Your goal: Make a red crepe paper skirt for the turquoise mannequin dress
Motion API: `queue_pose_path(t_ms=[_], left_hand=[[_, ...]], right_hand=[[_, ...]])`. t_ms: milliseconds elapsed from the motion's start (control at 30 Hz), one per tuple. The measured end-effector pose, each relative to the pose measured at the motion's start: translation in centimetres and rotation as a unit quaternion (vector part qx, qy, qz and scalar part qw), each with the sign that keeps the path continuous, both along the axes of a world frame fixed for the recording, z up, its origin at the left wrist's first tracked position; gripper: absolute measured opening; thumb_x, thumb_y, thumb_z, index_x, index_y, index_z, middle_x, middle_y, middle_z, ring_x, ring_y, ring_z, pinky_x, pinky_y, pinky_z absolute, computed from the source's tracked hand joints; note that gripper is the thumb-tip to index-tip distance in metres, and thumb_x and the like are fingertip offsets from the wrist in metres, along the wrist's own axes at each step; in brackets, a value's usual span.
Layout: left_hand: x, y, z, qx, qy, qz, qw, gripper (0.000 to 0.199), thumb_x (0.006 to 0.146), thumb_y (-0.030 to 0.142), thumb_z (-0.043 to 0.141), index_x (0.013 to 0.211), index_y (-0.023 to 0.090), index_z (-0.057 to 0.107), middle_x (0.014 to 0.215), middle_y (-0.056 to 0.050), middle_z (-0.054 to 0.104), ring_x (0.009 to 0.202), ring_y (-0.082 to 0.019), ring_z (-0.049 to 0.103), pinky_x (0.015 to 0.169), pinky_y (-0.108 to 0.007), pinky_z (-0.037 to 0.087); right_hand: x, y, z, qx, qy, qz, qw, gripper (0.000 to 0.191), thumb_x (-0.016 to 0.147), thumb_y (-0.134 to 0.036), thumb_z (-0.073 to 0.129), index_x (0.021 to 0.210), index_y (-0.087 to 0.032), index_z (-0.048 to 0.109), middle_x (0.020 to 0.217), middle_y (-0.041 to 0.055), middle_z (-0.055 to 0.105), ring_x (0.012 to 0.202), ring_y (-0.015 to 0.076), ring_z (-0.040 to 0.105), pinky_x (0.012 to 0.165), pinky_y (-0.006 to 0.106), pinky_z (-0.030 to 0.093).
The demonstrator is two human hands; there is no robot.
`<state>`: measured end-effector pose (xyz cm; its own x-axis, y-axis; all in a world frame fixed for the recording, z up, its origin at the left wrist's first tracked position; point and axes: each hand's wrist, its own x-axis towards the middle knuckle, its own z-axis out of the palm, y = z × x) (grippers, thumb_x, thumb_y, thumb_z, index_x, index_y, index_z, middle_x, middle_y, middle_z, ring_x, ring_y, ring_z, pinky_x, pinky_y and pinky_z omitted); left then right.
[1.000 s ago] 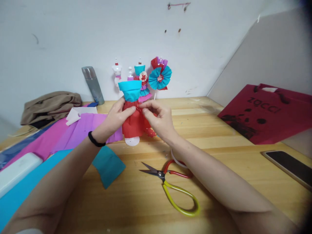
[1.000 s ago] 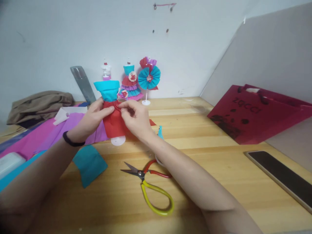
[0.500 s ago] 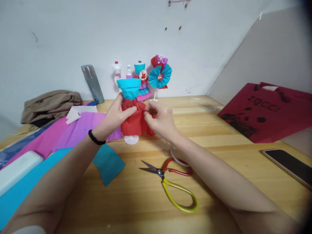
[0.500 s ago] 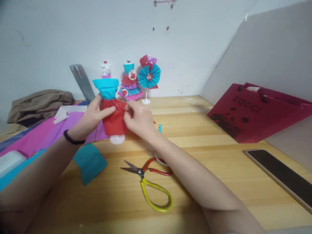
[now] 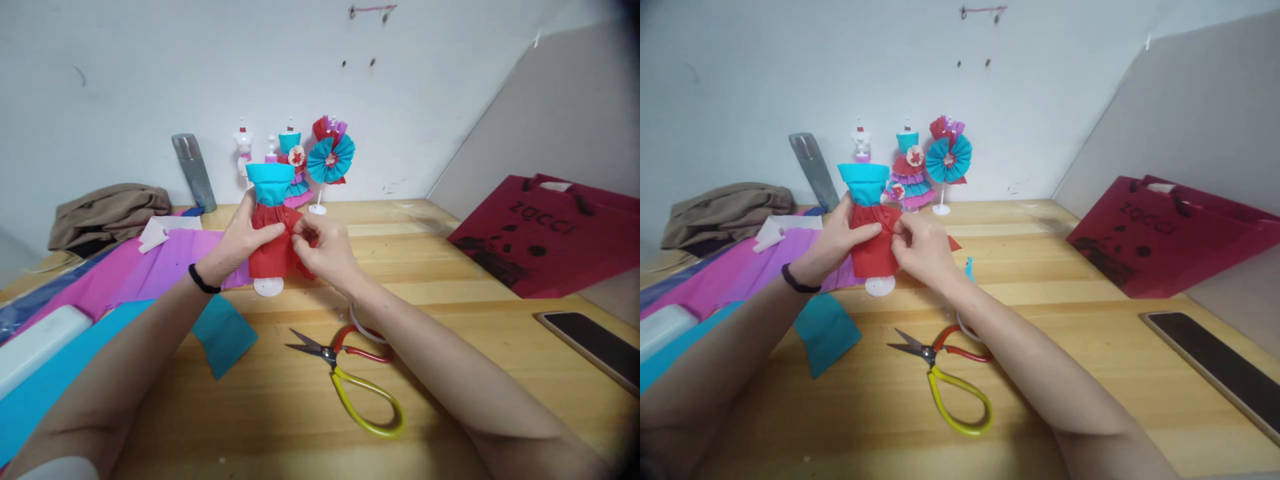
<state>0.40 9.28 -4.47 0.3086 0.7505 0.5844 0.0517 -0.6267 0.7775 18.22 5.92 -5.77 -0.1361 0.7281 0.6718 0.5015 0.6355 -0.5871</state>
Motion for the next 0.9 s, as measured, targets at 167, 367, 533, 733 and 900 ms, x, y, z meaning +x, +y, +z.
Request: queue_pose_path(t_ms=[167, 367, 533, 733, 900], left_hand=[[0.0, 0.4, -0.5, 0.008, -0.013, 0.006, 1.0, 0.06, 0.081, 0.043, 0.071, 0.134, 0.026, 0.048, 0.14, -0.009, 0.06, 0.132, -0.028, 0.058, 0.109, -0.041, 0.05], [0.0, 0.4, -0.6, -0.012, -0.037, 0.009, 0.999, 0.06, 0.077, 0.034, 0.071, 0.132, 0.027, 0.05, 0.137, -0.007, 0.062, 0.129, -0.027, 0.06, 0.109, -0.041, 0.05], [0.2, 0.1, -0.5, -0.023, -0.042, -0.005, 0.999, 0.059, 0.079, 0.036, 0.069, 0.133, 0.028, 0.048, 0.133, -0.007, 0.065, 0.118, -0.026, 0.066, 0.098, -0.039, 0.056], [-0.3, -0.1, 0.3, 0.02, 0.009, 0.026, 0.999, 0.051, 0.08, 0.049, 0.074, 0.121, 0.025, 0.055, 0.125, -0.007, 0.067, 0.121, -0.028, 0.063, 0.104, -0.042, 0.052], [-1.3, -1.2, 2.3, 0.012, 0.085, 0.035, 0.996, 0.064, 0.073, 0.051, 0.081, 0.123, 0.02, 0.057, 0.128, -0.012, 0.068, 0.12, -0.032, 0.064, 0.103, -0.046, 0.052]], right_hand=[[-0.1, 0.0, 0.1, -0.013, 0.007, 0.0, 1.0, 0.007, 0.073, -0.019, 0.054, 0.069, -0.023, 0.05, 0.064, -0.0009, 0.056, 0.062, 0.0156, 0.052, 0.061, 0.031, 0.039], [-0.1, 0.1, 0.1, -0.014, 0.011, 0.008, 1.0, 0.007, 0.073, -0.019, 0.054, 0.069, -0.023, 0.049, 0.064, -0.0011, 0.057, 0.062, 0.0155, 0.052, 0.062, 0.031, 0.039], [-0.1, 0.1, 0.0, -0.019, 0.014, 0.016, 1.0, 0.006, 0.072, -0.02, 0.053, 0.069, -0.023, 0.05, 0.064, -0.001, 0.056, 0.061, 0.0156, 0.051, 0.063, 0.031, 0.038], [-0.2, 0.1, 0.0, -0.035, 0.02, 0.02, 0.999, 0.005, 0.072, -0.02, 0.053, 0.069, -0.023, 0.051, 0.064, -0.0006, 0.055, 0.06, 0.0158, 0.05, 0.062, 0.032, 0.037], [0.0, 0.0, 0.3, -0.039, 0.017, 0.033, 0.999, 0.007, 0.075, -0.021, 0.055, 0.069, -0.022, 0.052, 0.062, -0.0014, 0.054, 0.06, 0.015, 0.05, 0.062, 0.031, 0.037]])
